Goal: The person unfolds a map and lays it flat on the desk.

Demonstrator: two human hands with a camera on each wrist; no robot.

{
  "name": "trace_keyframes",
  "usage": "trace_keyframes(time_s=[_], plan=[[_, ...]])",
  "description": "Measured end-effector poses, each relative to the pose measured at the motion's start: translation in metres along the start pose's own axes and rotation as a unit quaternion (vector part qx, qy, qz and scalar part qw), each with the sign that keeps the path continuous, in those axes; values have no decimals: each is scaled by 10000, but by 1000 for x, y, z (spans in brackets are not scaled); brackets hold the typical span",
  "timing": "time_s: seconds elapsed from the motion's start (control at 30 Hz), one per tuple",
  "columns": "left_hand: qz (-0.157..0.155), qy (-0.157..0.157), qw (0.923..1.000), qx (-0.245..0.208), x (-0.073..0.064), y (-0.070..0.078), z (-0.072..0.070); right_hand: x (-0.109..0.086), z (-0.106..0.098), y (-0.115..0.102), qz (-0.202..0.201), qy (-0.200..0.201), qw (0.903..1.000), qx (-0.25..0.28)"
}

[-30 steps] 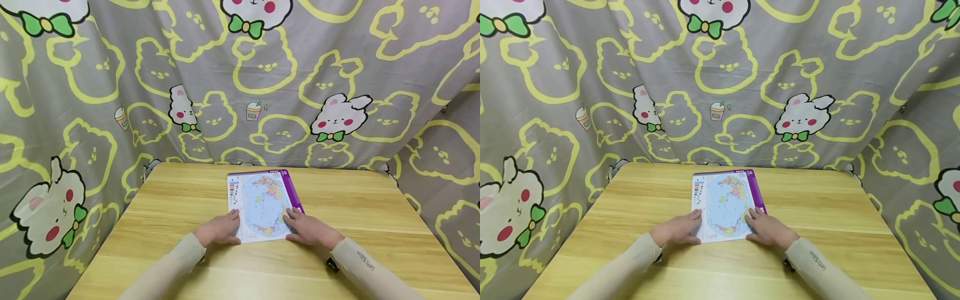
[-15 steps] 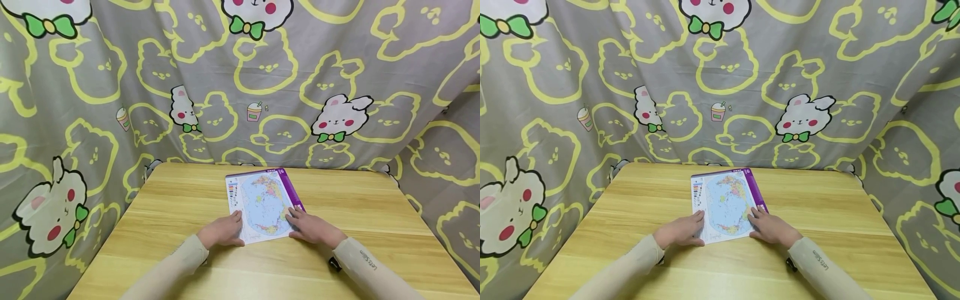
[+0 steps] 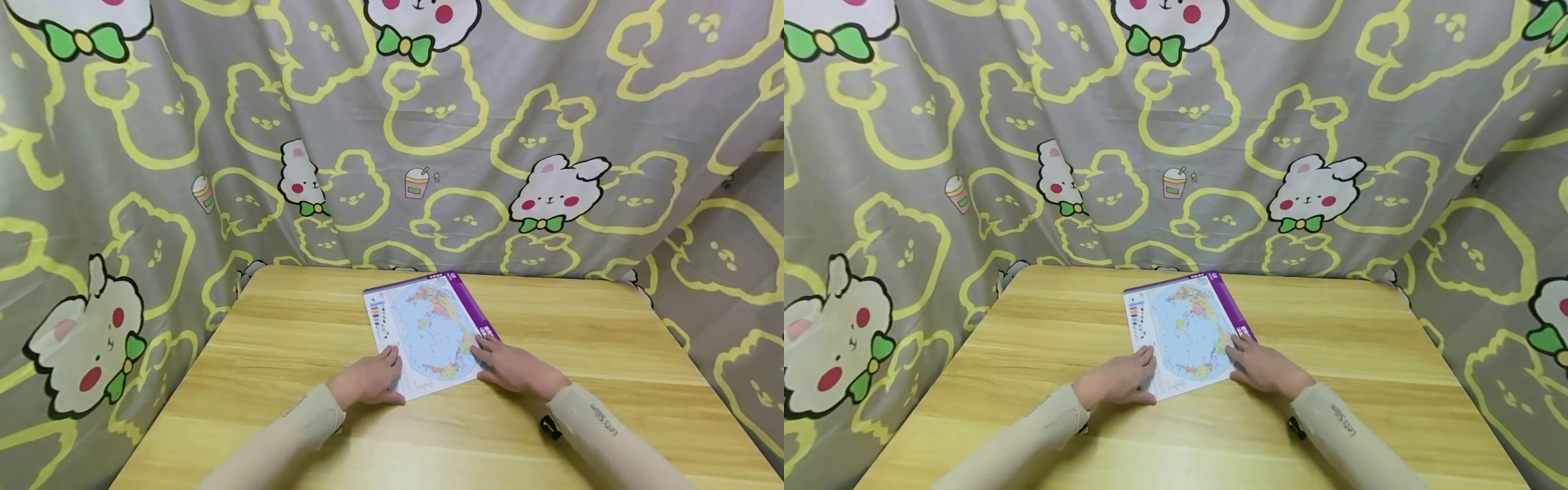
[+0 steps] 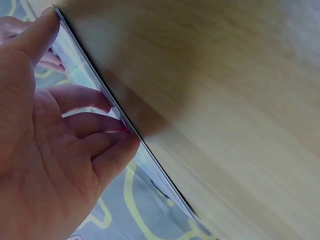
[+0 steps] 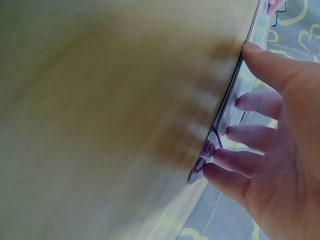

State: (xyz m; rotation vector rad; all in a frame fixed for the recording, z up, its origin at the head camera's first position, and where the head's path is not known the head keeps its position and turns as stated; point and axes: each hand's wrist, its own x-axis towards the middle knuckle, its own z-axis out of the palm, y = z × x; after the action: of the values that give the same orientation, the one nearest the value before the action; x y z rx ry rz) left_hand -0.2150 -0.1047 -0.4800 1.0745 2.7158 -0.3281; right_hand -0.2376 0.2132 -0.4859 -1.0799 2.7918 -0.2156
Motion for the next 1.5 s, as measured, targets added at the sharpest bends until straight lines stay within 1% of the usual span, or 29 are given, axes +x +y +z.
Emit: trace_keyframes(time_s=[0.13,0.23,0.4,0.5,0.67,0.77,0.93,1.03,1.23,1.5], plan=[[46,36,10000,67,1,1,-1,1,-1,2,75,-100,9999,113],[84,44,10000,16,0,2,-3,3,-3,3,166,-234,9994,212],[111,-19,9999,-97,-2,6,-6,5,-5,4,356,-480,9977,326],[110,-72,9999,-55,-2,9,-6,6,-6,3,381,-545,9969,424],[160,-125,9997,162,-2,14,-6,6,-6,4,390,-539,9964,533],[136,-100,9997,197,-2,17,-7,8,-5,5,430,-524,9962,550],[76,-118,9998,146,-2,20,-9,11,-5,7,506,-538,9955,589],[94,-117,9998,150,-1,21,-8,12,-6,8,499,-563,9953,617],[118,-19,9999,101,1,22,-6,15,-8,9,530,-569,9950,625],[59,-38,9999,123,1,30,-9,21,-9,13,645,-590,9946,565]])
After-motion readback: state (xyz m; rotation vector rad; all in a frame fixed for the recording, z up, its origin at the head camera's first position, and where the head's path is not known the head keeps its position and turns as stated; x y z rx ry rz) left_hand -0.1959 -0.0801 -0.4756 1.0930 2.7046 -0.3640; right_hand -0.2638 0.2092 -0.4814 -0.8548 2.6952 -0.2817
